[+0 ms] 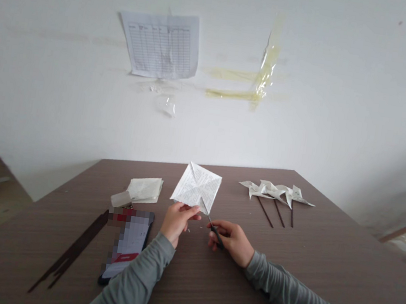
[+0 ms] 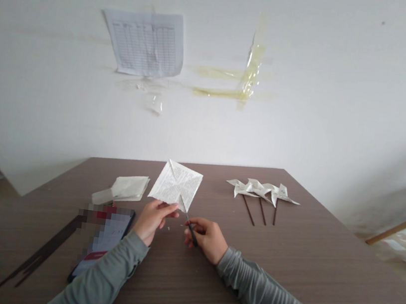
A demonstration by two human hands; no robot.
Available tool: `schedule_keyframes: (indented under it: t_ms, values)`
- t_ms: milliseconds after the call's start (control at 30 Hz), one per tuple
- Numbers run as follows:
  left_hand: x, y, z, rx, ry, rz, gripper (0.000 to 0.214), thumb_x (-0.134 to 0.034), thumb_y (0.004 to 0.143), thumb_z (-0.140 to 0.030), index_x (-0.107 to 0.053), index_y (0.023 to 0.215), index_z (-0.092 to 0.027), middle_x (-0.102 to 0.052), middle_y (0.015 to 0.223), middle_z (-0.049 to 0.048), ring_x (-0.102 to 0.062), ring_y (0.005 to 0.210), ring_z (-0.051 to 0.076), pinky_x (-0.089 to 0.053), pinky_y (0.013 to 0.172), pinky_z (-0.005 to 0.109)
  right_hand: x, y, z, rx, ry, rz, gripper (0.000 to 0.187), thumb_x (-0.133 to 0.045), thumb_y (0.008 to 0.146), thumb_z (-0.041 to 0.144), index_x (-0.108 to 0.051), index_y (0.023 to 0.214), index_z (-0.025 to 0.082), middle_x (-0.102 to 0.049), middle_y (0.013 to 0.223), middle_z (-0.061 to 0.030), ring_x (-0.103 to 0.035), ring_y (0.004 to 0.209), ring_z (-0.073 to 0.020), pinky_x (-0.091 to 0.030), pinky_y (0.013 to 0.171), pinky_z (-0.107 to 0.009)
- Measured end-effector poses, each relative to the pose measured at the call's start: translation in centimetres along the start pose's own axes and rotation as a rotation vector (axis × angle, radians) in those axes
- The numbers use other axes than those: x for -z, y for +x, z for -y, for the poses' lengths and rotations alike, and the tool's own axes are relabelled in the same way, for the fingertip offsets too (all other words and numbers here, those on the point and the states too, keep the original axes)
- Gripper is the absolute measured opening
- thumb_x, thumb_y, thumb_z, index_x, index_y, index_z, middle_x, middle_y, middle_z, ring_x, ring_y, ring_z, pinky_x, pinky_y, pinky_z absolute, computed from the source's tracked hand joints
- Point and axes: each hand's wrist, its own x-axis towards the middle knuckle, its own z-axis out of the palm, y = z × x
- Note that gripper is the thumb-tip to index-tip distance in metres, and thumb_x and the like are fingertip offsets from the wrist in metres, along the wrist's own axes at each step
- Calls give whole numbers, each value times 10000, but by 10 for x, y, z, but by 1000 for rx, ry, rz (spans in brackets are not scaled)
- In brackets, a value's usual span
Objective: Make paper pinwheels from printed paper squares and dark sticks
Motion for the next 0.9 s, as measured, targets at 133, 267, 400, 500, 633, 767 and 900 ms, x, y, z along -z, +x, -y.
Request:
schedule_keyframes:
  t_ms: [133, 267, 400, 500, 633, 767, 900]
  values:
    - [0, 1, 0, 6, 11, 6, 246, -966, 936, -58, -799, 804, -181, -925, 827, 66, -913, 686, 213, -359, 415, 177, 1, 1, -1, -3, 1, 11, 801, -1126, 808, 877, -910, 1158, 190, -871, 798, -37, -757, 665, -221, -662, 729, -391]
    - [0, 1, 1, 10, 21, 16, 253, -964, 938, -55, -796, 798, -181, -910, 795, 55, -905, 679, 205, -349, 413, 166, 1, 1, -2, 4, -13, 13, 781, -1110, 829, 878, -915, 1180, 208, -876, 830, -46, -752, 675, -227, -654, 738, -406]
    - [1, 1, 1, 14, 34, 34, 269, -1027, 896, -86, -795, 803, -184, -906, 798, 52, -920, 696, 220, -346, 410, 165, 0, 0, -1, 14, -15, -16, 764, -1097, 842, 866, -904, 1180, 208, -887, 835, -83, -749, 674, -251, -651, 741, -437]
    - [2, 1, 1, 15, 41, 41, 299, -1080, 860, -120, -793, 812, -186, -911, 817, 55, -929, 704, 231, -353, 413, 170, -1, -1, 1, 15, -25, -21, 756, -1098, 827, 864, -892, 1158, 216, -878, 816, -88, -741, 664, -261, -649, 726, -445]
    - [2, 1, 2, 16, 42, 41, 277, -1057, 875, -117, -795, 817, -187, -916, 832, 58, -932, 719, 230, -366, 427, 176, -2, -1, 4, 19, -35, -12, 707, -1082, 849, 839, -879, 1147, 231, -862, 801, -73, -741, 664, -262, -648, 730, -437]
    - [1, 0, 2, 18, 44, 35, 267, -1033, 886, -110, -790, 810, -191, -922, 838, 64, -936, 731, 238, -363, 431, 185, -2, -2, 4, 15, -37, -16, 695, -1065, 859, 825, -872, 1156, 228, -857, 796, -63, -735, 665, -264, -644, 733, -446]
    - [0, 0, 1, 20, 50, 32, 286, -1045, 870, -96, -785, 802, -195, -920, 835, 63, -936, 727, 241, -355, 430, 184, -2, -1, 3, 9, -31, -11, 732, -1073, 848, 850, -879, 1158, 216, -869, 802, -65, -734, 660, -249, -642, 736, -436]
